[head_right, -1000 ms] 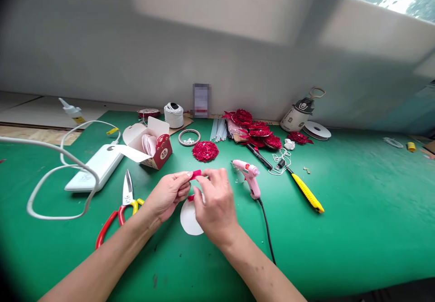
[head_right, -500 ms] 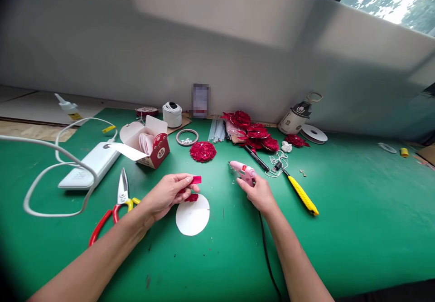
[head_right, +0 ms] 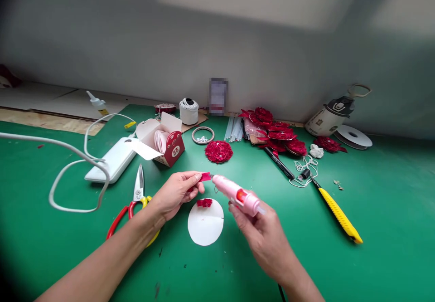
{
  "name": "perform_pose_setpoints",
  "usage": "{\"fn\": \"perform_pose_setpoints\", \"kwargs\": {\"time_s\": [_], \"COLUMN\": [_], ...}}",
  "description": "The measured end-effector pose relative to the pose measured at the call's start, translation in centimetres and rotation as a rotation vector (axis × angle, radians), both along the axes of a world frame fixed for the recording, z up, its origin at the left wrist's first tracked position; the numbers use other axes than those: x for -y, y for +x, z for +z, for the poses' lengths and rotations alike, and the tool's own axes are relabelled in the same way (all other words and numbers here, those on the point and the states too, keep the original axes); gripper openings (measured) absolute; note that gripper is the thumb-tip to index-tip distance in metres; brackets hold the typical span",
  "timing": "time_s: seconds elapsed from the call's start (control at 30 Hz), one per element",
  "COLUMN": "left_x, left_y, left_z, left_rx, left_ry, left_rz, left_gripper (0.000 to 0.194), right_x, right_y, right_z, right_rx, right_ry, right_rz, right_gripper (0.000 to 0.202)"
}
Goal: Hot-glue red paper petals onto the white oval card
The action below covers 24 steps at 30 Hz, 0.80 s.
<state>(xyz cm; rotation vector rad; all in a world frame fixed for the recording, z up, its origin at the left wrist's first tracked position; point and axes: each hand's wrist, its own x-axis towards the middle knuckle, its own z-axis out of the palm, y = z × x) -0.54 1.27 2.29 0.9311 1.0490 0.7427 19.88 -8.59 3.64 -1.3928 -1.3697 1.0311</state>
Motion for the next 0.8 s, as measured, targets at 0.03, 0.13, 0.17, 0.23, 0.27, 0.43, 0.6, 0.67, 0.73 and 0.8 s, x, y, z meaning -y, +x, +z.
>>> {"fn": "perform_pose_setpoints", "kwargs": {"time_s": [0.03,0.13,0.17,0.23,0.27,0.43,0.6,0.67,0.73,0.8], "left_x": [0.0,0.0,0.0,-0.1,-0.1,-0.2,-0.2,-0.2,-0.1,-0.1], "left_y": [0.0,-0.1,-0.1,-0.1,-0.1,-0.2,-0.2,-0.1,0.0,0.1], "left_z": [0.0,0.1,0.2,0.2,0.3,0.5,0.5,0.5,0.5,0.5], "left_rx": [-0.001,0.008,0.017,0.046,0.063,0.137,0.138,0.121,0.115,0.117], "left_ry": [-0.001,-0.007,-0.012,-0.028,-0.038,-0.072,-0.064,-0.051,-0.051,-0.055], "left_rz": [-0.002,-0.010,-0.014,-0.031,-0.042,-0.053,-0.049,-0.060,-0.068,-0.070], "left_gripper": [0.030,0.032,0.033,0.034,0.035,0.032,0.023,0.023,0.023,0.023], "right_x": [0.0,-0.4,-0.6,-0.7,-0.7,-0.5,-0.5,-0.5,-0.5,-0.5], "right_y": [-0.5,-1.4,-1.4,-1.4,-1.3,-1.2,-1.4,-1.4,-1.5,-1.5], "right_z": [-0.2,-0.9,-1.1,-1.5,-1.6,-1.9,-1.9,-1.9,-1.9,-1.8], "right_rx": [-0.005,-0.020,-0.018,-0.007,0.001,0.023,0.026,0.023,0.019,0.019], "right_ry": [0.009,-0.001,-0.006,-0.005,-0.002,0.003,0.004,-0.002,-0.007,-0.003], "right_rz": [0.034,0.117,0.132,0.137,0.128,0.084,0.052,0.056,0.060,0.052], "right_gripper": [0.031,0.040,0.042,0.045,0.045,0.045,0.039,0.038,0.038,0.037]}}
